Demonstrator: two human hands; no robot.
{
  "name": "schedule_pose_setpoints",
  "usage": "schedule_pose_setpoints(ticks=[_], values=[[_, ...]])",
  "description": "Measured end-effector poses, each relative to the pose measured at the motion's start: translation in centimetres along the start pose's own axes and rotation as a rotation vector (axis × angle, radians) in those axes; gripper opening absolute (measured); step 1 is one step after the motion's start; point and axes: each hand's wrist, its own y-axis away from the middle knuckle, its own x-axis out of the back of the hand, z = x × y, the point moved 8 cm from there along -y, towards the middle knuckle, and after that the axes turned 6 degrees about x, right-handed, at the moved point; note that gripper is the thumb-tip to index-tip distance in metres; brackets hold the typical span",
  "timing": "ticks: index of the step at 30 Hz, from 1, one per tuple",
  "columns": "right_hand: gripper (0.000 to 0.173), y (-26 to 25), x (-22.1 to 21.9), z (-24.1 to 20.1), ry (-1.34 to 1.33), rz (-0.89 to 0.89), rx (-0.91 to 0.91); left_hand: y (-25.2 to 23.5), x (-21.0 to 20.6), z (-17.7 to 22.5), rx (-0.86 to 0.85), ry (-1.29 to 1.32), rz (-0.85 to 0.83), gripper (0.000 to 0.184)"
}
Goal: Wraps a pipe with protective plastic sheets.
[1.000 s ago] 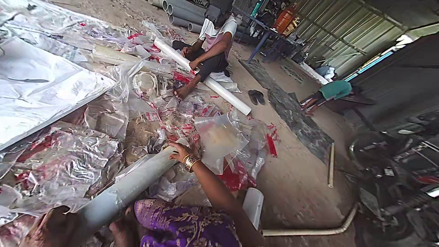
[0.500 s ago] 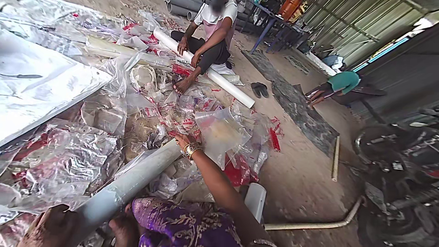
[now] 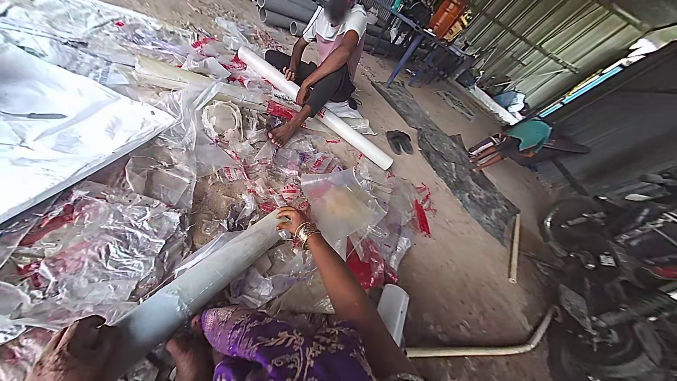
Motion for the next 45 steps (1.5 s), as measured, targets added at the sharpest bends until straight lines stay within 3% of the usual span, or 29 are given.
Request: schedule_pose_setpoints(ticks=[3, 7, 15, 20, 29, 34, 37, 40, 43, 45], values=[[0.04, 0.4, -0.1, 0.6, 0.046, 0.029, -0.052, -0.3, -0.2, -0.3, -0.025, 0.003, -0.006, 0.039], [0.019, -0.4, 0.3, 0.6, 0.131, 0.023, -0.078, -0.2, 0.0, -0.1, -0.038, 0.001, 0.013, 0.038], [0.038, 0.0, -0.6, -0.1, 0.285, -0.072, -0.181, -0.6, -0.7, -0.8, -0.018, -0.021, 0.009, 0.038], [0.04, 0.5, 0.4, -1.1, 0.448, -0.152, -0.249, -0.4, -0.9, -0.9, -0.038, -0.061, -0.031, 0.036], [0.038, -5.0, 1.7, -4.9, 0.639, -0.325, -0.186, 3.2, 1.0, 0.5, -0.093, 0.009, 0.28, 0.021], [0.036, -4.3, 2.9, -5.9, 0.596, -0.22, -0.211, 4.5, 0.9, 0.1, -0.261, 0.143, 0.406, 0.016], [0.03, -3.9, 3.8, -5.7, 0.51, -0.158, -0.211, 3.8, 1.3, 0.0, -0.163, 0.156, 0.205, 0.023], [0.034, -3.0, 4.0, -7.2, 0.399, -0.274, -0.19, 0.8, 2.0, -0.7, -0.016, 0.211, -0.106, 0.037], [0.04, -1.6, 2.9, -11.8, 0.233, -0.296, -0.023, -2.5, 1.7, -2.6, 0.098, 0.374, -0.207, 0.044], [0.054, -1.1, -0.2, -14.3, 0.245, -0.323, 0.065, -3.4, 1.2, -2.9, 0.192, 0.314, -0.263, 0.047]])
